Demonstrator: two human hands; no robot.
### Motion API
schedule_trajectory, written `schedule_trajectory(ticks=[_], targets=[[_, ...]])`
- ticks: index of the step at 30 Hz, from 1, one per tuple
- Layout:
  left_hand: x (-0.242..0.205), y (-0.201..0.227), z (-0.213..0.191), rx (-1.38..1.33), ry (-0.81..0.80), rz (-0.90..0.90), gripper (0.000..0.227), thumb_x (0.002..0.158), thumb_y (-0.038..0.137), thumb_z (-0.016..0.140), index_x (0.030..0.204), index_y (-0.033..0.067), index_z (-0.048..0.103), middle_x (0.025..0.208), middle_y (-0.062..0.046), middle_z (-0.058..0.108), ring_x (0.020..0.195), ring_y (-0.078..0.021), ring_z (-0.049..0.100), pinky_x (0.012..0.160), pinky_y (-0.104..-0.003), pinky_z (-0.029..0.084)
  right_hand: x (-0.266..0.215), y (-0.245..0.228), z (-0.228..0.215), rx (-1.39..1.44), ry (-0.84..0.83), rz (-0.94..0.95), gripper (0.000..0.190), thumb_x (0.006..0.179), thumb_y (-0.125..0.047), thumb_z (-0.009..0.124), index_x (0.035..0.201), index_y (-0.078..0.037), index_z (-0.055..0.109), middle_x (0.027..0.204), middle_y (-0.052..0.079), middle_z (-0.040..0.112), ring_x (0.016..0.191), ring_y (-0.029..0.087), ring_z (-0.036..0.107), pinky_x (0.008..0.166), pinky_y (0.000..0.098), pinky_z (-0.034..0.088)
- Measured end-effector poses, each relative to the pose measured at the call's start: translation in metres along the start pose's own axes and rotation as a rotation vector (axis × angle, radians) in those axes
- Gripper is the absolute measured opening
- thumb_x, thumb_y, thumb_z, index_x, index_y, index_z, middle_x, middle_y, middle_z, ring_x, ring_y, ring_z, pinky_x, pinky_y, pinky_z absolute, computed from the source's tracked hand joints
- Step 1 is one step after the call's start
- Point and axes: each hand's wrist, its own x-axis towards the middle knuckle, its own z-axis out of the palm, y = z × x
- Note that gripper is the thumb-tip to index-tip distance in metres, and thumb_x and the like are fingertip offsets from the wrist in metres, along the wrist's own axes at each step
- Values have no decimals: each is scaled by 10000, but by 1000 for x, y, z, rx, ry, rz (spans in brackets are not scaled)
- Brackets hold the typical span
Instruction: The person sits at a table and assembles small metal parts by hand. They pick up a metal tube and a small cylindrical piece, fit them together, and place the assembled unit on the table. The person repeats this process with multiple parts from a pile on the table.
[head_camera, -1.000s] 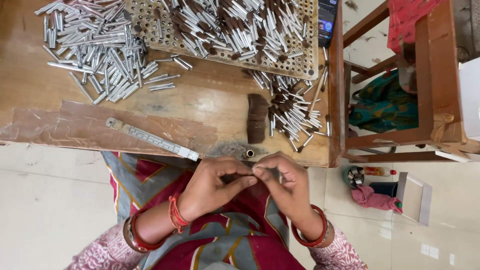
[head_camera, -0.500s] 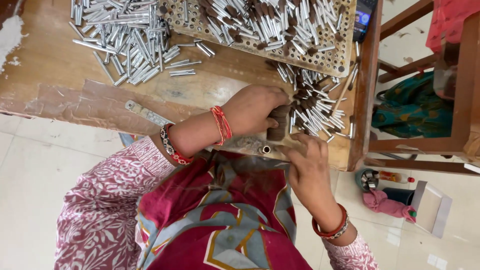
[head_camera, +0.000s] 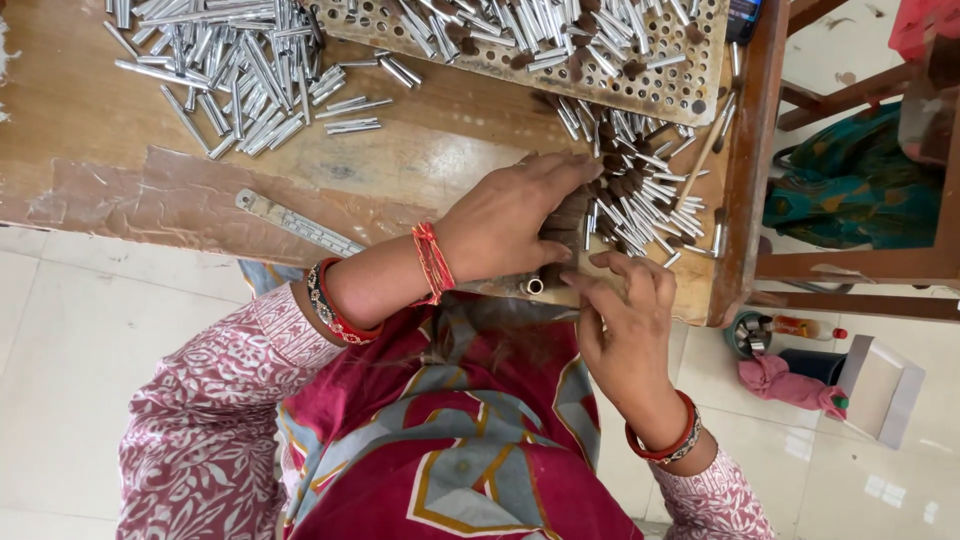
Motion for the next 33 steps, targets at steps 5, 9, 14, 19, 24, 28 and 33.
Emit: schedule_trajectory(ticks=[5, 9, 14, 19, 24, 28, 33], targets=[[0, 1, 17, -13, 17, 36, 1021, 623, 167, 882, 1488, -31, 377, 1509, -249, 443, 1414, -422, 418, 1167, -485, 358, -7, -1, 3, 17, 71, -15, 281, 845, -36, 789, 1106, -139, 758, 1230, 77, 616, 1201, 354, 482, 1026, 458, 415], [3, -2, 28, 42, -12, -33, 1017, 608, 125, 851, 1478, -61, 359, 1517, -254, 429, 1447, -400, 379, 1195, -530, 297, -8, 6, 10, -32, 95, -64, 265, 833, -52, 814, 1077, -145, 765, 1202, 56, 632, 1179, 346, 486, 1032, 466, 408], [7, -4, 33, 105, -44, -75, 1006, 602, 130, 850, 1455, -81, 360, 1512, -258, 425, 1456, -380, 359, 1200, -546, 259, -5, 6, 11, -90, 107, -118, 213, 851, -54, 802, 1042, -138, 762, 1154, 40, 642, 1142, 314, 505, 1019, 472, 392], [10, -4, 34, 166, -95, -97, 984, 633, 178, 849, 1449, -85, 367, 1496, -243, 443, 1458, -369, 355, 1203, -543, 251, -1, 2, 6, -127, 49, -135, 210, 857, -50, 778, 1054, -120, 754, 1123, 22, 652, 1129, 287, 522, 1028, 472, 382], [14, -2, 29, 184, -123, -112, 993, 612, 173, 850, 1446, -76, 372, 1494, -233, 449, 1455, -360, 355, 1205, -528, 248, -3, -2, 8, -181, 91, -170, 257, 835, -46, 765, 1080, -122, 765, 1127, 40, 655, 1117, 292, 515, 1029, 479, 376], [12, -8, 37, 188, -123, -116, 1000, 604, 167, 856, 1449, -71, 377, 1492, -231, 455, 1455, -356, 356, 1207, -521, 246, 1, -6, 5, -170, 73, -129, 254, 831, -29, 752, 1065, -126, 766, 1114, 25, 655, 1124, 283, 522, 1040, 472, 383], [14, 1, 29, 192, -122, -121, 1035, 576, 203, 879, 1441, -68, 377, 1491, -224, 449, 1453, -344, 358, 1210, -522, 238, 10, -5, 0, -126, -4, -112, 191, 844, -36, 760, 1021, -105, 758, 1064, 25, 663, 1109, 294, 533, 1010, 456, 378]])
